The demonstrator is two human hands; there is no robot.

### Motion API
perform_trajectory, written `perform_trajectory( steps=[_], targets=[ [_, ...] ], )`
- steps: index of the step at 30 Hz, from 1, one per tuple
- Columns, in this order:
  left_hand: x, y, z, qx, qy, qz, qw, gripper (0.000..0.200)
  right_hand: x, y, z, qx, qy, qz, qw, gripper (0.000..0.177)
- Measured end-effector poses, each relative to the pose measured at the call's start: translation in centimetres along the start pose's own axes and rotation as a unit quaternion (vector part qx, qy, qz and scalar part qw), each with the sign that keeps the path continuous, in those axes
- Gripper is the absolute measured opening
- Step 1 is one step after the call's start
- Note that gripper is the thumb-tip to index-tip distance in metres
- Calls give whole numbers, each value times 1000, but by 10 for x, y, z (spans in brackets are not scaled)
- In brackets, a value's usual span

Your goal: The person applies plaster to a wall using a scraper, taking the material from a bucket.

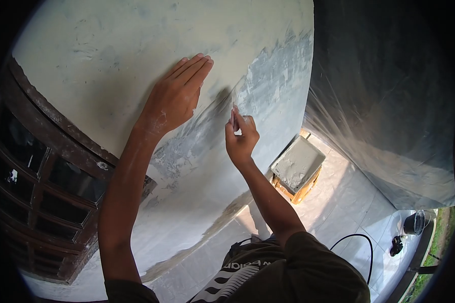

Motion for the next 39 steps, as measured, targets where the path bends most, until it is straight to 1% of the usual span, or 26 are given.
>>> perform_trajectory(
  steps=[2,3,5,6,8,9,10,11,12,14,15,16,17,18,19,20,24,27,28,30,32,35,39],
  targets=[
    [1,-1,3,2,-6,-16,1000,40,7,26,-29,5,14,76,997,45],
    [0,-1,4,2,-6,-17,1000,40,14,32,-31,5,14,75,997,45],
    [1,0,2,3,-4,-11,1000,40,31,42,-25,-20,-48,127,991,50],
    [2,2,1,5,-3,-10,1000,40,37,38,-8,-10,-70,117,991,52],
    [4,3,-3,-1,-5,20,1000,41,40,18,32,-60,-91,91,990,48],
    [4,5,-4,-1,-5,21,1000,41,38,-2,52,-48,-109,70,990,47],
    [5,8,-5,1,-5,28,1000,42,32,-17,69,-68,-113,15,991,47],
    [6,10,-6,4,-5,36,999,42,22,-34,81,-47,-139,-13,989,50],
    [7,10,-6,5,-3,37,999,42,12,-40,90,5,-176,-47,983,52],
    [9,9,-5,2,-4,39,999,42,-5,-41,88,102,-197,-66,973,44],
    [10,8,-5,2,-1,40,999,42,-8,-34,82,210,-148,-172,951,40],
    [10,8,-4,-7,7,35,999,41,-10,-24,74,312,-97,-275,904,36],
    [10,8,-2,-17,12,31,999,39,-22,-30,48,403,-93,-344,843,32],
    [11,9,0,-22,13,34,999,39,-31,-19,35,434,-100,-387,807,29],
    [13,10,0,-29,14,35,999,39,-39,-10,25,458,-84,-397,791,27],
    [15,11,0,-34,15,36,999,39,-46,-3,17,480,-68,-407,774,26],
    [28,19,-4,-50,15,52,997,39,-75,17,-1,509,-40,-412,754,24],
    [45,30,-13,-56,14,58,997,39,-97,32,-8,536,10,-454,712,25],
    [52,35,-17,-60,16,67,996,39,-106,41,-10,540,11,-451,711,25],
    [67,47,-27,-67,14,82,994,38,-124,62,-12,551,8,-450,703,34],
    [87,61,-39,-77,17,106,991,38,-146,82,-19,567,-3,-432,701,33],
    [123,84,-54,-96,9,133,986,39,-181,112,-31,577,-19,-367,729,30],
    [178,120,-69,-118,-15,169,979,39,-229,157,-36,601,18,-325,730,26]
  ],
)
Point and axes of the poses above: each hand's wrist, its own z-axis away from the middle knuckle, its own x-axis out of the palm, y = z × x, the point moved 2 cm from there along -z, towards the middle knuckle, and after that the axes turned 2 degrees about -x, right-handed, at the moved point
